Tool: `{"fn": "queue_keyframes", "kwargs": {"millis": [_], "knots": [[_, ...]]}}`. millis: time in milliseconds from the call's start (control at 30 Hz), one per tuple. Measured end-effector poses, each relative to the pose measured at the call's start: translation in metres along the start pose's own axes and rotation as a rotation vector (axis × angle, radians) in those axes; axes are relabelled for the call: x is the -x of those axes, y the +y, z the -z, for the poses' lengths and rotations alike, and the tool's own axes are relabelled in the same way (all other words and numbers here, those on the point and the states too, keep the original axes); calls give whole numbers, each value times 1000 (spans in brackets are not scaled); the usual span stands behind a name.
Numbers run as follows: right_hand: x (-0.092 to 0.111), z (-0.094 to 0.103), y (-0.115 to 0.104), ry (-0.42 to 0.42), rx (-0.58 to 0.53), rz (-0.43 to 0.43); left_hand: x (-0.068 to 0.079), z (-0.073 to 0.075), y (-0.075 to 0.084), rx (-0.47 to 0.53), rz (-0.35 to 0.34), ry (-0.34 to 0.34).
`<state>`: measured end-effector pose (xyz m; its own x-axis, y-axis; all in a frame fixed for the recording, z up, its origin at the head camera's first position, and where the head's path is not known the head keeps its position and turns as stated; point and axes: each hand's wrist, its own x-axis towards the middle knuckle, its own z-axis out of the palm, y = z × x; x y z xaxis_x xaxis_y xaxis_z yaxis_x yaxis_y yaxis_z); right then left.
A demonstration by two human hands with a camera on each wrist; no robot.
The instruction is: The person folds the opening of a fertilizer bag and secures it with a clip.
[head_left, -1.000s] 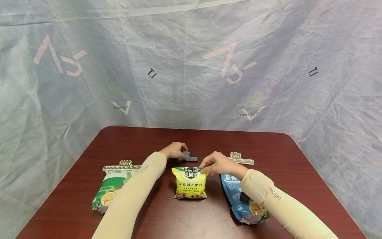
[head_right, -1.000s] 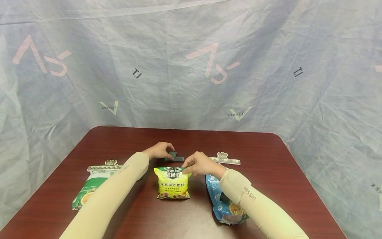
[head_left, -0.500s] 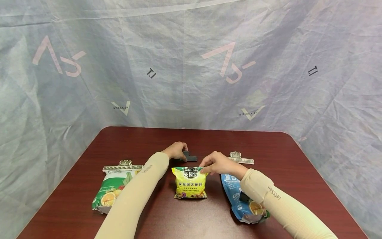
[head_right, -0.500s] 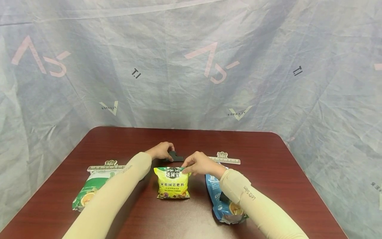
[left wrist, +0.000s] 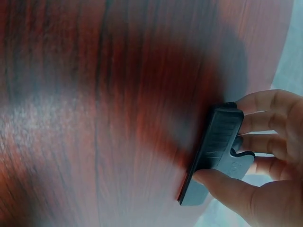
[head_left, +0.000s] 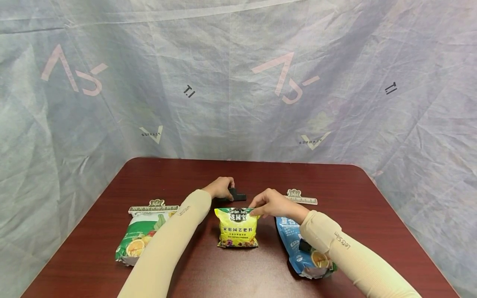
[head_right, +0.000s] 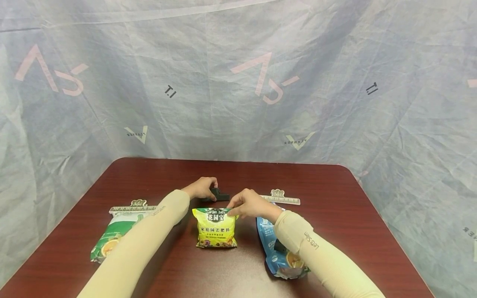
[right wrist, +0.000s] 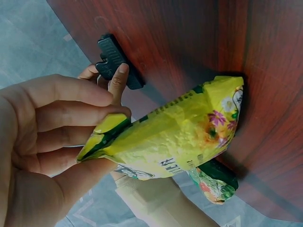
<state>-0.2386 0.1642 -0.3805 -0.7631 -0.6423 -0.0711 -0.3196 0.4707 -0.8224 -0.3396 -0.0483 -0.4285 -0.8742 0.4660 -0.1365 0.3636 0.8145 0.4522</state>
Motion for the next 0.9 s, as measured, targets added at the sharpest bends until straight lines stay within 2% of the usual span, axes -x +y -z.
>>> {"fn": "queue_keyframes", "kwargs": {"millis": [400,900], "knots": [[1,0,-3,-1,0,-3,3,3,5,14,-17,6],[0,0,-1,8,26,8,5,6,6,-38,-26,-13]]}}
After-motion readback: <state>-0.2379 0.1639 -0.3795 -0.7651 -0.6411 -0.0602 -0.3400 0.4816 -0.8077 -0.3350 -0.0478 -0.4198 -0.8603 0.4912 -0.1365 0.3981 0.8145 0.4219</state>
